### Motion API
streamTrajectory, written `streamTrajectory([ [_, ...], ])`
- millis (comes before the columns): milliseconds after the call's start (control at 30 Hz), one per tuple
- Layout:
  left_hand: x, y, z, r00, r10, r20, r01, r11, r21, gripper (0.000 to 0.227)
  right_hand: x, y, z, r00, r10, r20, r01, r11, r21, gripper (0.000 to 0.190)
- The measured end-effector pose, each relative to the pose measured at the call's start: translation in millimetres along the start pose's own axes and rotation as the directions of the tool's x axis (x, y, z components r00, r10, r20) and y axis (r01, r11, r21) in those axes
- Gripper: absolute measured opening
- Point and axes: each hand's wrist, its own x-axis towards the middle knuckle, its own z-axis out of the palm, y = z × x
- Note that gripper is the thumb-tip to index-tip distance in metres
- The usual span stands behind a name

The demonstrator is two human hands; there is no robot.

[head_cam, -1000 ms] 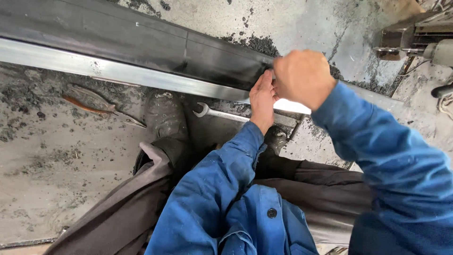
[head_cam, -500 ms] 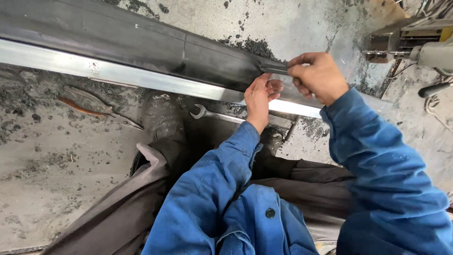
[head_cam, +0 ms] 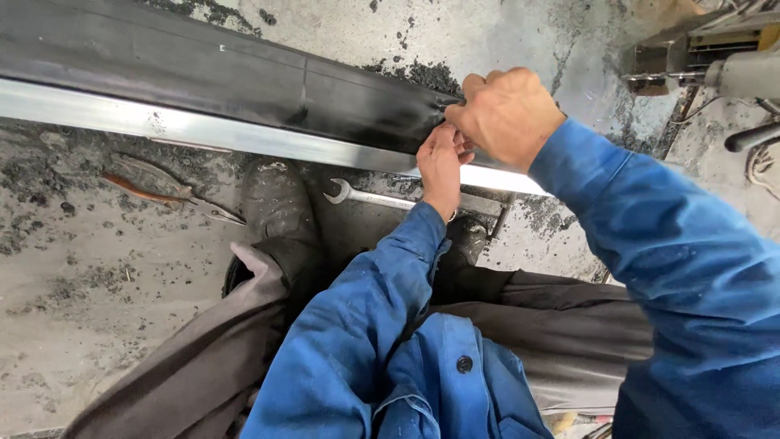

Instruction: The person uses a metal file to smooth the edge of a long metal bar. They hold the bar steady with one hand while filing the edge with the other, moving along the length of the bar to remove burrs and refine the surface.

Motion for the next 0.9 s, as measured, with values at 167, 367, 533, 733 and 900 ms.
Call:
streamTrajectory([
  [167, -13.7, 0.0, 2.6, 0.994, 0.009, 0.105, -0.013, 0.999, 0.029, 0.033, -45.6, 4.2, -1.6, 0.963, 0.146, -0.228, -0.119, 0.985, 0.128, 0.004],
  [367, -38.1, -24.6, 30.9, 0.965, -0.022, 0.262, 0.004, 0.997, 0.071, 0.031, -126.2, -6.2, -65.8, 0.893, 0.311, -0.326, -0.315, 0.948, 0.044, 0.015],
  [533, -79.3, -21.0, 67.3, 0.891, -0.037, 0.452, 0.016, 0.999, 0.051, 0.034, -149.5, -4.7, -95.6, 0.878, 0.29, -0.381, -0.327, 0.944, -0.035, 0.017],
  [733, -93.4, 5.1, 73.1, 0.889, 0.036, 0.456, -0.043, 0.999, 0.006, 0.035, -127.5, -11.7, -117.3, 0.837, 0.229, -0.497, -0.27, 0.963, -0.011, 0.012],
  [900, -72.7, 85.8, 48.4, 0.9, 0.297, 0.318, -0.249, 0.951, -0.185, 0.032, -61.3, -14.4, -121.1, 0.767, 0.133, -0.628, -0.142, 0.989, 0.036, 0.011],
])
